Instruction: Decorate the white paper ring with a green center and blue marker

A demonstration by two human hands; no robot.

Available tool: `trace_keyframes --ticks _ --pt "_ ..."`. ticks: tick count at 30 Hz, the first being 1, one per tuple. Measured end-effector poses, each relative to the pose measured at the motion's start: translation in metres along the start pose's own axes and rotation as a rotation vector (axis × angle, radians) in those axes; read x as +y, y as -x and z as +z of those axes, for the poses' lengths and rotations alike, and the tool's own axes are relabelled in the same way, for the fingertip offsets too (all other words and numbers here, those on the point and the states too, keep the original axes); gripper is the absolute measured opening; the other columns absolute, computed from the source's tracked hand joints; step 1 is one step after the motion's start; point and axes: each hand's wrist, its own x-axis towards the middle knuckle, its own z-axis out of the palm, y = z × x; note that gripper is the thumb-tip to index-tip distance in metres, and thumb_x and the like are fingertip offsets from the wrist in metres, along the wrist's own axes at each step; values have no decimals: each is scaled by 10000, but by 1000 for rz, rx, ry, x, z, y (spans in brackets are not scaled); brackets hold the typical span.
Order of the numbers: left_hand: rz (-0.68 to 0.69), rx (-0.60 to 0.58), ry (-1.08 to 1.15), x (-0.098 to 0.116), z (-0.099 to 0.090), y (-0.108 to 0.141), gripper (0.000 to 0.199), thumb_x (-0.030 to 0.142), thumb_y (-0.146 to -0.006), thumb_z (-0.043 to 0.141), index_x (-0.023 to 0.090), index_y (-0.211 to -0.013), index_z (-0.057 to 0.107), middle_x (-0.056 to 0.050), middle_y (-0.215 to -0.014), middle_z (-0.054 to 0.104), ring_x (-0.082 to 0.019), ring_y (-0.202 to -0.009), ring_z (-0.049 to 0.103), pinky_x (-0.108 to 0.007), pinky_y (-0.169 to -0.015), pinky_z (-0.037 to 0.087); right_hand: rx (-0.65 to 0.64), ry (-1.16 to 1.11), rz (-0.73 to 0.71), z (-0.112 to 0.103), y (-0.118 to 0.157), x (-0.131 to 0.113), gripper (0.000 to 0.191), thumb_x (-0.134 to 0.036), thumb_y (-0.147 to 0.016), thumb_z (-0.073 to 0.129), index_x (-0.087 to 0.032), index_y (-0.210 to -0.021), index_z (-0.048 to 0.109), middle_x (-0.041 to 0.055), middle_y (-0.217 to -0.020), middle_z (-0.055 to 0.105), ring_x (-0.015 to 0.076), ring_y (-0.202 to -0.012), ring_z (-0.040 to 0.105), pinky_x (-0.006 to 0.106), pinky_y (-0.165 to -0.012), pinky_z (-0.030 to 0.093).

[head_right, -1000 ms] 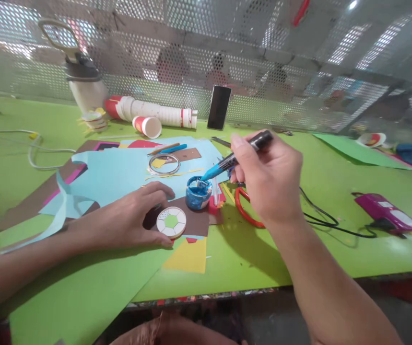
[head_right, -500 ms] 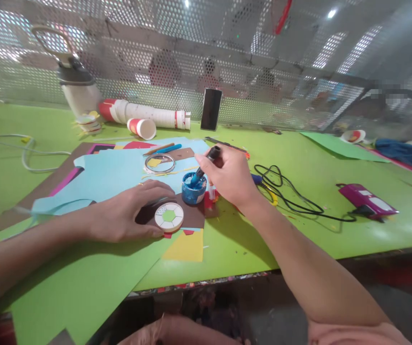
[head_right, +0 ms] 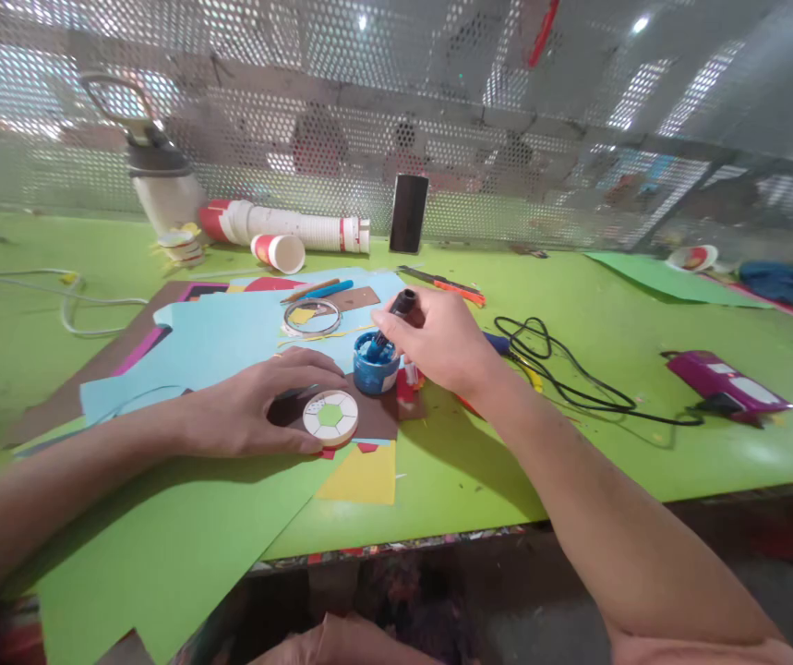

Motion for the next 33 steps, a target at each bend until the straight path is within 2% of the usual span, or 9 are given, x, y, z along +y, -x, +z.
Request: trace_keyframes --ticks 4,9,13,21,26,29,33 --pt "16 21 14 -6 5 -1 483 450 -757 762 269 -1189 645 -63 -1281 580 -288 -1195 530 -412 -1018 439 -76 3 -7 -2 -1 2 18 -174 -797 624 -159 -802 633 -11 -635 624 135 -575 588 265 -556 486" --pt "-24 62 -16 -7 9 0 515 465 -720 793 228 -1136 603 -66 -1241 598 -273 -1169 528 -421 -996 439 -37 -2 -20 -3 -3 7 122 -272 -847 606 -168 -784 619 -8 -630 606 134 -558 570 266 -513 488" --pt "-62 84 -48 -4 11 -1 559 480 -693 810 218 -1126 573 -67 -1226 593 -266 -1135 538 -426 -975 442 -24 2 -42 -2 -3 8 134 -285 -834 655 -164 -777 657 17 -682 663 143 -591 595 271 -530 501" --pt "-118 41 -54 6 5 1 592 474 -705 795 222 -1194 576 -74 -1212 588 -278 -1144 532 -439 -991 436 344 -219 -142 -14 -1 -2 187 -261 -862 682 -188 -694 645 -31 -531 594 89 -450 552 213 -444 464" --pt "-54 6 -11 3 2 2 570 451 -767 745 247 -1270 570 -71 -1283 564 -274 -1213 502 -426 -1053 406 455 -401 -204 -15 -1 -5 175 -242 -861 681 -198 -693 658 -47 -482 568 101 -404 527 245 -400 422" --pt "-30 13 -7 0 3 0 565 430 -779 739 235 -1283 575 -83 -1284 560 -273 -1204 510 -420 -1047 415 407 -535 -154 -16 2 -13 196 -202 -861 644 -193 -667 674 -36 -472 553 107 -429 501 256 -420 430" --pt "5 32 7 -3 7 0 483 419 -778 750 250 -1213 625 -68 -1268 568 -250 -1175 531 -393 -1025 431 205 -720 -36 -18 7 -24 190 -246 -864 599 -164 -732 708 -32 -466 549 98 -422 462 254 -439 443"
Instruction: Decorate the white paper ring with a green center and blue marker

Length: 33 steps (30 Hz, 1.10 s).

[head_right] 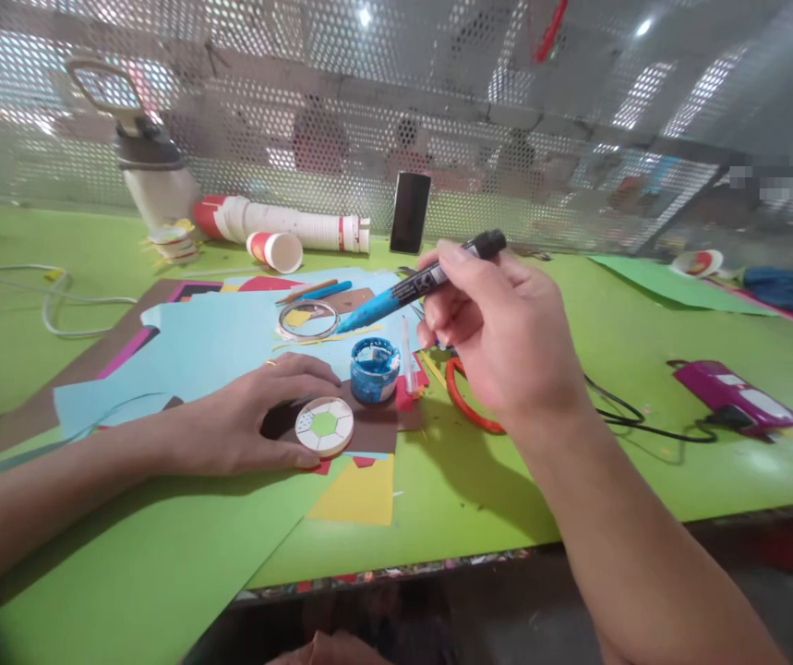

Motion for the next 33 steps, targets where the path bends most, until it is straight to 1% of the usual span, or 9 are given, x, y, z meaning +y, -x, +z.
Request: trace_keyframes --ticks 3,6,9,12,15,17,22,28,33 --pt "-11 23 17 -1 3 1 489 443 -738 787 261 -1169 644 -54 -1243 578 -247 -1161 536 -381 -1005 443 -114 -30 128 3 6 1 197 -314 -870 624 -156 -779 702 -20 -474 576 106 -407 487 253 -421 439" --pt "-28 41 13 -2 4 1 496 460 -696 817 236 -1111 665 -60 -1199 594 -261 -1137 543 -381 -971 458 -192 -15 229 6 13 6 235 -390 -883 635 -173 -805 679 -10 -486 582 133 -422 527 269 -420 430" --pt "-21 26 15 -2 3 0 512 459 -685 829 220 -1111 673 -70 -1218 588 -270 -1148 537 -380 -974 454 -224 27 294 10 19 10 257 -414 -917 590 -183 -830 659 -6 -499 583 148 -446 552 274 -442 411" --pt "-27 16 35 -2 2 -2 528 440 -670 845 232 -1126 677 -67 -1220 587 -269 -1147 544 -375 -989 449 -240 66 327 13 23 13 238 -416 -915 593 -190 -860 641 -12 -519 600 150 -460 574 263 -454 385" --pt "-42 17 46 0 1 -3 500 419 -664 851 237 -1099 687 -68 -1206 596 -273 -1141 554 -379 -998 448 -259 110 341 13 23 17 213 -403 -915 603 -196 -873 627 -25 -526 606 143 -466 571 257 -464 385" --pt "-55 17 39 1 1 -3 509 413 -651 860 225 -1091 683 -75 -1209 596 -275 -1145 555 -380 -1001 445 -263 153 313 12 23 20 183 -376 -930 596 -203 -874 622 -31 -534 611 138 -479 570 255 -473 394" --pt "-56 46 0 2 2 -2 518 436 -632 867 195 -1037 652 -71 -1198 601 -265 -1136 553 -370 -982 447 -240 251 167 11 26 23 151 -365 -935 612 -228 -872 601 -48 -545 606 130 -499 583 245 -470 411" --pt "-89 56 -54 7 5 -4 510 427 -603 876 178 -958 609 -68 -1090 625 -271 -1025 578 -391 -887 470 -182 489 -25 24 37 18 157 -322 -903 650 -210 -810 594 -43 -558 587 100 -487 531 229 -481 439" --pt "-85 66 -95 6 8 -5 539 462 -605 867 163 -964 598 -93 -1086 618 -295 -1032 573 -421 -893 467 -218 511 -45 26 41 23 161 -336 -893 656 -206 -819 599 -42 -584 579 98 -491 527 231 -478 441"
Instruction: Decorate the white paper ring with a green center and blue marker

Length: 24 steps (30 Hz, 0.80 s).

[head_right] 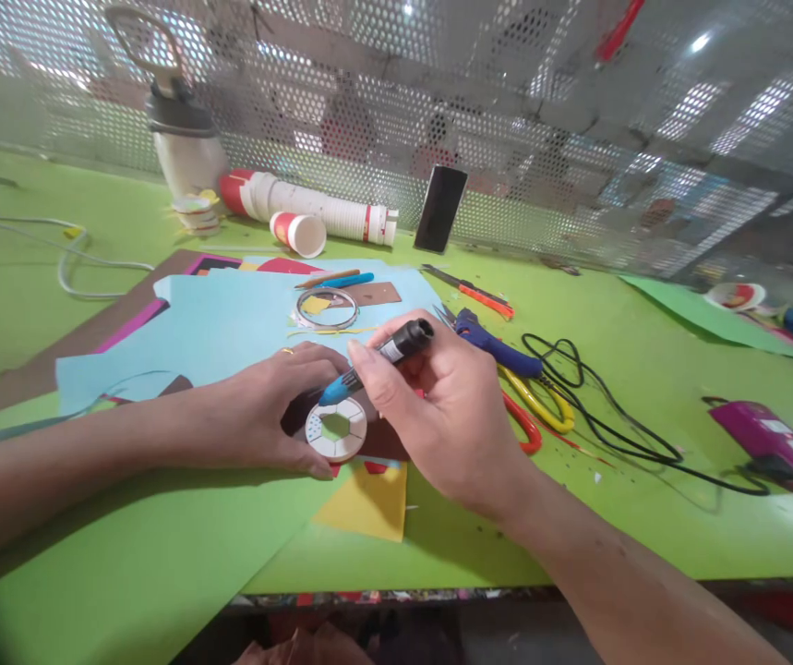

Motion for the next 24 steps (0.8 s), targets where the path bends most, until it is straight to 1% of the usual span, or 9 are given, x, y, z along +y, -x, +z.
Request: trace_keyframes --ticks 3,8,12,17,24 --pt "2 -8 4 -2 0 0 553 465 -613 862 170 -1004 604 -95 -1104 614 -303 -1055 569 -430 -907 463 -5 24 0 0 1 3 154 -339 -883 670 -206 -827 614 -36 -610 589 103 -502 547 235 -482 456" --pt "7 -3 32 -2 0 0 592 469 -610 862 169 -1050 604 -96 -1099 621 -301 -1046 566 -441 -902 464 -59 53 21 0 0 2 159 -339 -887 658 -205 -814 612 -32 -619 595 108 -526 567 226 -495 489" --pt "9 0 42 -1 0 0 555 444 -607 864 191 -1031 609 -72 -1059 634 -291 -1031 573 -428 -899 463 -73 62 18 0 -2 2 137 -303 -888 649 -201 -805 613 -35 -616 600 100 -531 570 201 -491 487" --pt "-4 -12 9 0 0 1 503 474 -628 840 199 -960 579 -78 -1104 625 -299 -1054 569 -432 -905 458 -79 7 30 0 -1 2 138 -298 -883 651 -196 -800 609 -39 -611 597 92 -532 571 180 -485 486" --pt "-13 -28 -4 5 -4 0 472 405 -634 842 185 -963 585 -85 -1105 622 -295 -1061 564 -419 -902 457 -95 21 42 1 -1 2 140 -297 -882 653 -199 -790 615 -39 -602 608 90 -514 579 180 -477 498"
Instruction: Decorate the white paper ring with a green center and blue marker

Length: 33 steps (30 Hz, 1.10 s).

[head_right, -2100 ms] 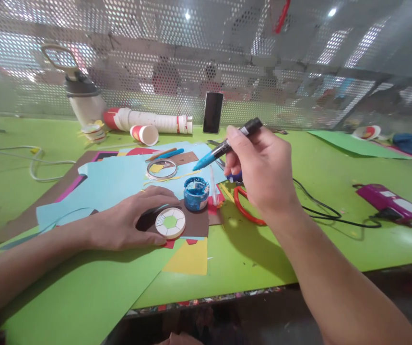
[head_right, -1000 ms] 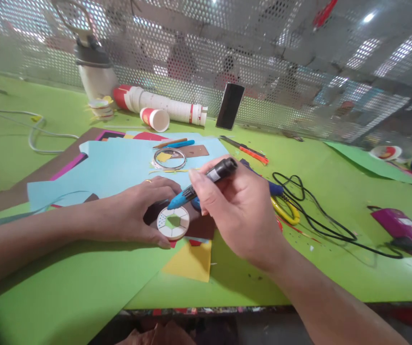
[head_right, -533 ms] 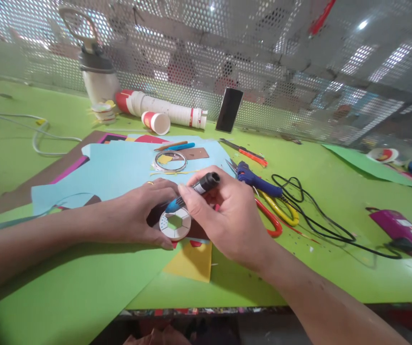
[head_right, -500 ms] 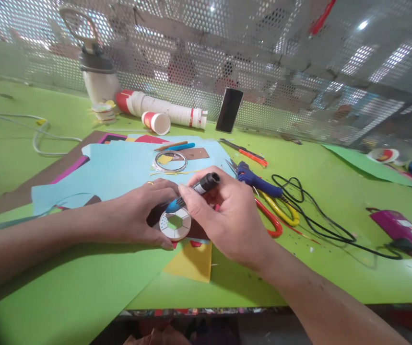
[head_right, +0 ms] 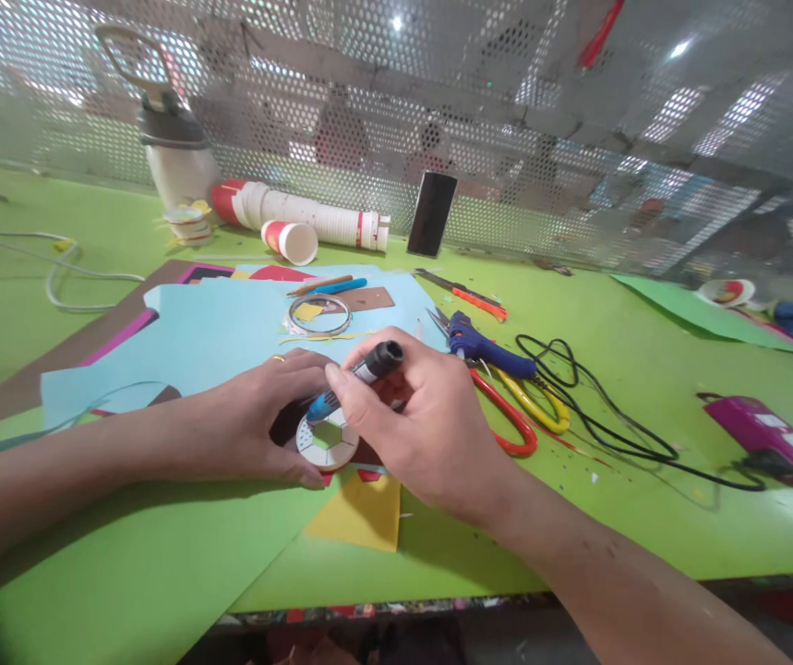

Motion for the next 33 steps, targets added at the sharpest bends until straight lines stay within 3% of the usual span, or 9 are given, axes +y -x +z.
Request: trace_keyframes --ticks 9,33 --pt "-6 7 -15 -3 1 1 439 441 -650 815 198 -928 576 -85 -1147 613 -301 -1081 560 -419 -902 463 19 15 9 0 0 1 143 -316 -878 663 -212 -789 624 -33 -588 634 114 -491 620 212 -462 520" --pt "8 -6 -23 -1 0 1 466 414 -665 818 176 -982 574 -89 -1137 612 -279 -1073 549 -406 -923 446 3 5 11 1 -1 1 137 -290 -882 659 -191 -792 628 -56 -568 640 64 -491 614 134 -495 513"
